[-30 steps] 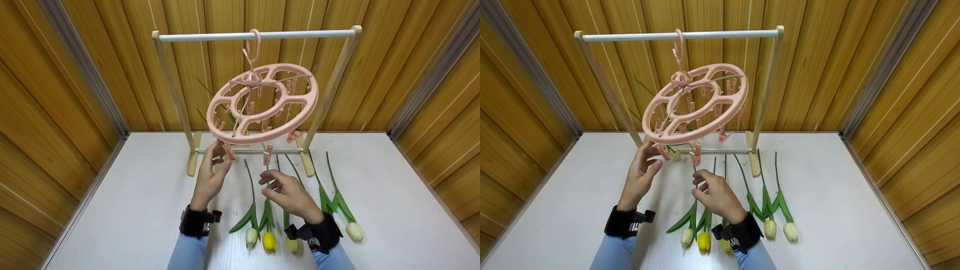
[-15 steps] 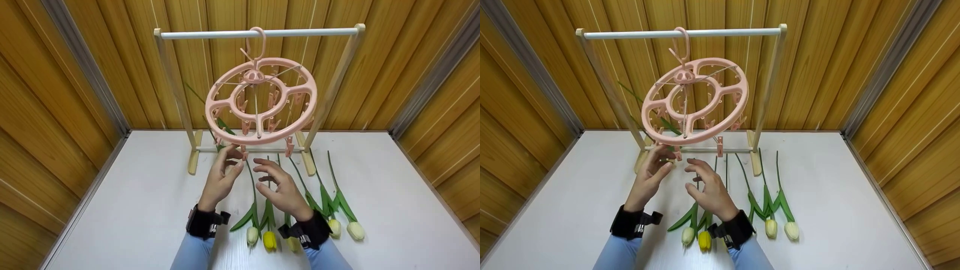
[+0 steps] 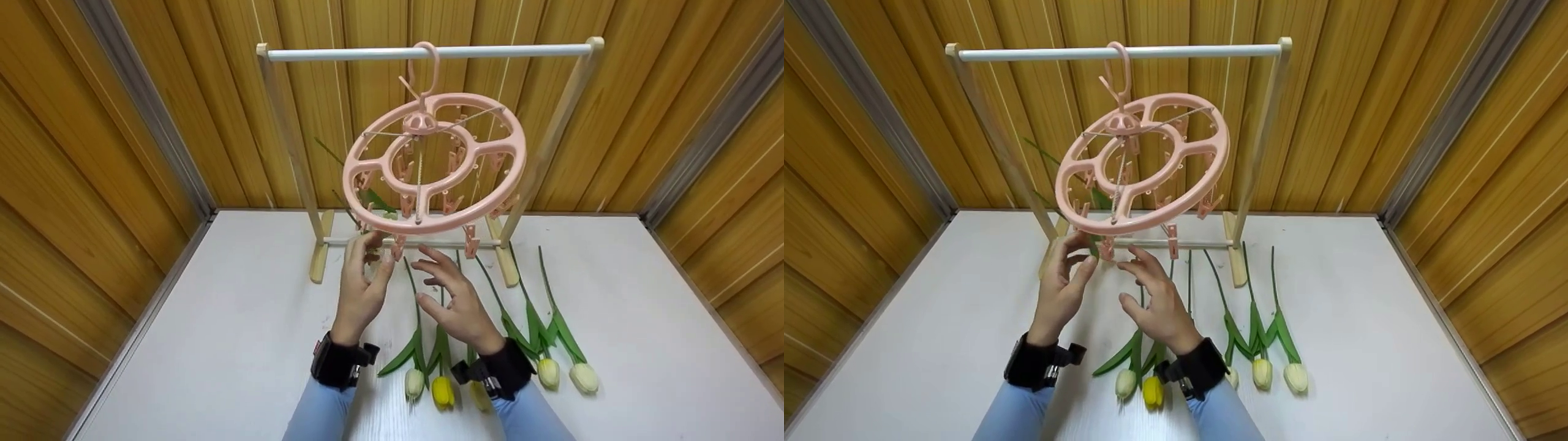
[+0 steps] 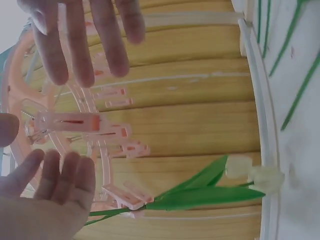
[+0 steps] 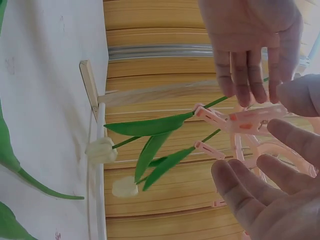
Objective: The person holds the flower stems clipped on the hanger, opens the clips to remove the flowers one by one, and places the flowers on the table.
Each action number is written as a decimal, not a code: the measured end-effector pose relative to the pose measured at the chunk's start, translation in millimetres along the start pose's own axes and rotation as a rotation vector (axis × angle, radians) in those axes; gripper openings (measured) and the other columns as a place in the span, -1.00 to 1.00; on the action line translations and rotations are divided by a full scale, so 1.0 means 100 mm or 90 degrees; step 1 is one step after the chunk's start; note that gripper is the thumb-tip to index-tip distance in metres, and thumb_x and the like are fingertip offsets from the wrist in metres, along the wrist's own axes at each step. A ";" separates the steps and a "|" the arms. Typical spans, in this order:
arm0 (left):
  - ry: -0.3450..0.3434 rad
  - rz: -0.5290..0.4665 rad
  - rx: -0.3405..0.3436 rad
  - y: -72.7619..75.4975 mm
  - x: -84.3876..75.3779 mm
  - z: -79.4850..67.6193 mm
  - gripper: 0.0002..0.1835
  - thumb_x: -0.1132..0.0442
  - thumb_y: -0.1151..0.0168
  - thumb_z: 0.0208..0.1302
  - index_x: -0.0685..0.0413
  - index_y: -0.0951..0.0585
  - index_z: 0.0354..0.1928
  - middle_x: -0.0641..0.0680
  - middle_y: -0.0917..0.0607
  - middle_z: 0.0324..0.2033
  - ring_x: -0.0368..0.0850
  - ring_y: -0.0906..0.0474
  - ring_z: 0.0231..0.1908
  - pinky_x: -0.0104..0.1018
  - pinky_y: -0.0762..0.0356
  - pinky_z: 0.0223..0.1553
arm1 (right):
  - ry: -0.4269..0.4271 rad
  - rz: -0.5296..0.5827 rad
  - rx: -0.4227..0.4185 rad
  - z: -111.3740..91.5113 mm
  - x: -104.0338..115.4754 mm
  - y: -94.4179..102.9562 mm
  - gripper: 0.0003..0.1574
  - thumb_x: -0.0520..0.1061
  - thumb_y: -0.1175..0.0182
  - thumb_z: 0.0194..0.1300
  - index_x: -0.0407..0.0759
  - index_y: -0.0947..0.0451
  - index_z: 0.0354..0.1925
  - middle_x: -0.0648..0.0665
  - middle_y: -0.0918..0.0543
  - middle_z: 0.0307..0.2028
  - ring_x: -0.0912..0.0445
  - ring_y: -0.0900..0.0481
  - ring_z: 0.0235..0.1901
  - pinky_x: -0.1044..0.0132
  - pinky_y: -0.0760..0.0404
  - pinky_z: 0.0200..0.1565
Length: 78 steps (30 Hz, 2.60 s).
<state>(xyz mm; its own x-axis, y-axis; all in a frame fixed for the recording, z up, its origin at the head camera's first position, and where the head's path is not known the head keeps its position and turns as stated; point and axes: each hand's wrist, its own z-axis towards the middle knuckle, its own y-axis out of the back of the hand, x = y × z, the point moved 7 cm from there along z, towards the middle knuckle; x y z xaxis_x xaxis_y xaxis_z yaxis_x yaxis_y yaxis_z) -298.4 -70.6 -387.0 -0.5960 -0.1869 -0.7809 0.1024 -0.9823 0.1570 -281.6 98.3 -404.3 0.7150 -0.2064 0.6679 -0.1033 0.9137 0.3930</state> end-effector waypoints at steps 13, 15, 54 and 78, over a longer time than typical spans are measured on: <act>0.028 -0.080 0.076 -0.09 0.05 0.02 -0.50 0.35 -0.12 0.53 0.21 -0.36 0.44 0.20 -0.59 0.15 0.08 -0.49 0.24 0.18 -0.39 0.28 | 0.020 0.015 -0.022 0.01 0.06 0.04 -0.40 -0.46 -0.26 0.33 -0.34 -0.51 0.32 -0.38 -0.35 0.45 -0.03 -0.50 0.33 0.05 -0.63 0.14; 0.028 -0.096 0.082 -0.10 0.03 0.02 -0.52 0.36 -0.12 0.53 0.21 -0.37 0.42 0.21 -0.60 0.10 0.07 -0.51 0.20 0.16 -0.39 0.28 | 0.024 0.014 -0.018 0.02 0.05 0.02 -0.41 -0.45 -0.27 0.32 -0.33 -0.53 0.30 -0.38 -0.35 0.46 -0.11 -0.49 0.32 0.02 -0.63 0.13; 0.027 -0.074 -0.189 0.34 -0.16 -0.04 -0.80 0.43 -0.01 0.53 0.40 -0.60 -0.02 0.25 -0.67 -0.22 0.10 -0.63 -0.12 -0.29 -0.57 0.03 | 0.081 0.062 -0.084 0.04 0.32 0.30 -0.65 -0.58 -0.19 0.30 -0.41 -0.54 0.02 -0.32 -0.54 -0.07 0.03 -0.60 -0.11 0.40 -0.61 0.00; 0.183 -0.202 -0.003 0.11 0.34 0.06 -0.52 0.34 0.19 0.64 0.42 -0.27 0.47 0.41 -0.62 0.06 0.18 -0.53 0.17 0.07 -0.26 0.42 | 0.026 0.280 -0.081 0.00 0.12 0.56 -0.89 -0.59 -0.03 0.40 -0.60 -0.30 -0.13 -0.22 -0.63 0.00 0.06 -0.67 -0.17 0.28 -0.66 -0.07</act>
<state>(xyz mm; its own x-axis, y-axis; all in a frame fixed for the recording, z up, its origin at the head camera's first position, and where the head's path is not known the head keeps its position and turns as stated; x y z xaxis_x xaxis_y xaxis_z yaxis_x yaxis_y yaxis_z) -322.4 -87.5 -408.8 -0.3525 0.1294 -0.9268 -0.0465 -0.9916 -0.1207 -279.1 146.7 -374.6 0.6494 0.2228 0.7271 -0.3195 0.9476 -0.0050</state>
